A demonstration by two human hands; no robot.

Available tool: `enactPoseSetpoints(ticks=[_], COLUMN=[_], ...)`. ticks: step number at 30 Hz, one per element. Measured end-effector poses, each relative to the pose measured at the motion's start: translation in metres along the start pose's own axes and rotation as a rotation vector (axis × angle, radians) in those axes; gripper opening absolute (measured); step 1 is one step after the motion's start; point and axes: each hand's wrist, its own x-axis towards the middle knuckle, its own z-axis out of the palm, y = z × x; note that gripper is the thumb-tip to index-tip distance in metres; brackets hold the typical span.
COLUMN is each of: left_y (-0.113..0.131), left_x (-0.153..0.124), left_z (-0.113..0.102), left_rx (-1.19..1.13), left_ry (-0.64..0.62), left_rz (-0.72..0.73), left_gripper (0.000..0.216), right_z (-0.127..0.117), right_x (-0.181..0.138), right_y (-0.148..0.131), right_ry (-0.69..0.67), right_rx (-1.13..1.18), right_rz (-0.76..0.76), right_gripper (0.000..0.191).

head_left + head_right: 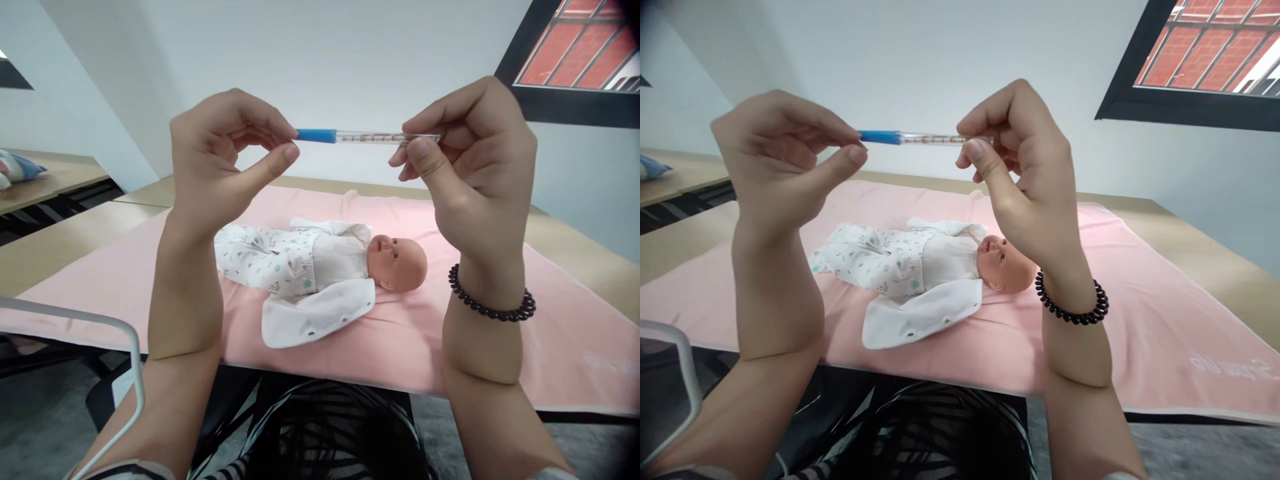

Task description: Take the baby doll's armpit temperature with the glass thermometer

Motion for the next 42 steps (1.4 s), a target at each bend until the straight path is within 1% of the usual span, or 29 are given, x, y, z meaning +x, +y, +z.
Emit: enactPoseSetpoints(ticks=[3, 7, 9, 12, 13, 16, 20, 22, 26, 29, 32, 35, 38, 40, 42], left_y=[-0.004, -0.009, -0.009, -0.003, 0.000, 0.007, 0.012, 0.012, 0.012, 0.012, 0.010, 0.008, 0.006, 0.005, 0.002], left_x=[0.000, 0.001, 0.001, 0.000, 0.000, -0.001, -0.002, -0.002, -0.002, -0.002, -0.002, -0.003, -0.004, -0.003, -0.003], left_z=[0.003, 0.004, 0.003, 0.002, 0.002, 0.001, 0.001, 0.001, -0.001, -0.002, -0.003, -0.003, -0.004, -0.003, -0.002], left_rx=[-0.014, -0.041, -0.011, 0.062, 0.083, 0.116, 0.134, 0.131, 0.186, 0.204, 0.176, 0.166, 0.164, 0.159, 0.140], left_ry=[0.035, 0.059, 0.087, 0.092, 0.088, 0.076, 0.070, 0.067, 0.075, 0.075, 0.072, 0.059, 0.045, 0.030, 0.035], left_rz=[0.028, 0.149, 0.153, 0.138, 0.122, 0.076, 0.046, 0.032, 0.049, 0.039, 0.034, 0.091, 0.078, 0.067, 0.108], left_gripper=[0.026, 0.026, 0.022, 0.006, 0.008, 0.024, 0.042, 0.045, 0.036, 0.023, 0.008, 0.012, 0.016, 0.017, 0.017], right_z=[0.000, -0.001, -0.001, -0.001, 0.000, 0.001, 0.000, -0.001, -0.001, 0.000, 0.001, 0.001, 0.000, 0.000, 0.000], right_x=[0.001, 0.000, -0.001, -0.001, -0.001, 0.000, 0.001, 0.000, 0.000, 0.001, 0.002, 0.002, 0.001, 0.000, 0.000], right_y=[0.001, -0.001, -0.004, -0.010, -0.013, -0.018, -0.021, -0.022, -0.021, -0.020, -0.017, -0.015, -0.013, -0.012, -0.012], right_ry=[-0.007, -0.027, -0.039, -0.041, -0.031, -0.020, -0.053, -0.052, -0.052, -0.043, -0.014, -0.002, 0.006, 0.016, 0.028], right_rx=[0.029, 0.057, 0.060, 0.064, 0.075, 0.119, 0.070, 0.049, 0.077, 0.097, 0.113, 0.097, 0.072, 0.058, 0.051], right_rz=[0.017, 0.064, 0.094, 0.131, 0.135, 0.120, 0.152, 0.162, 0.149, 0.132, 0.068, 0.064, 0.078, 0.081, 0.075], right_gripper=[0.027, 0.030, 0.029, 0.021, 0.019, 0.019, 0.028, 0.032, 0.026, 0.014, 0.005, 0.010, 0.014, 0.013, 0.011])
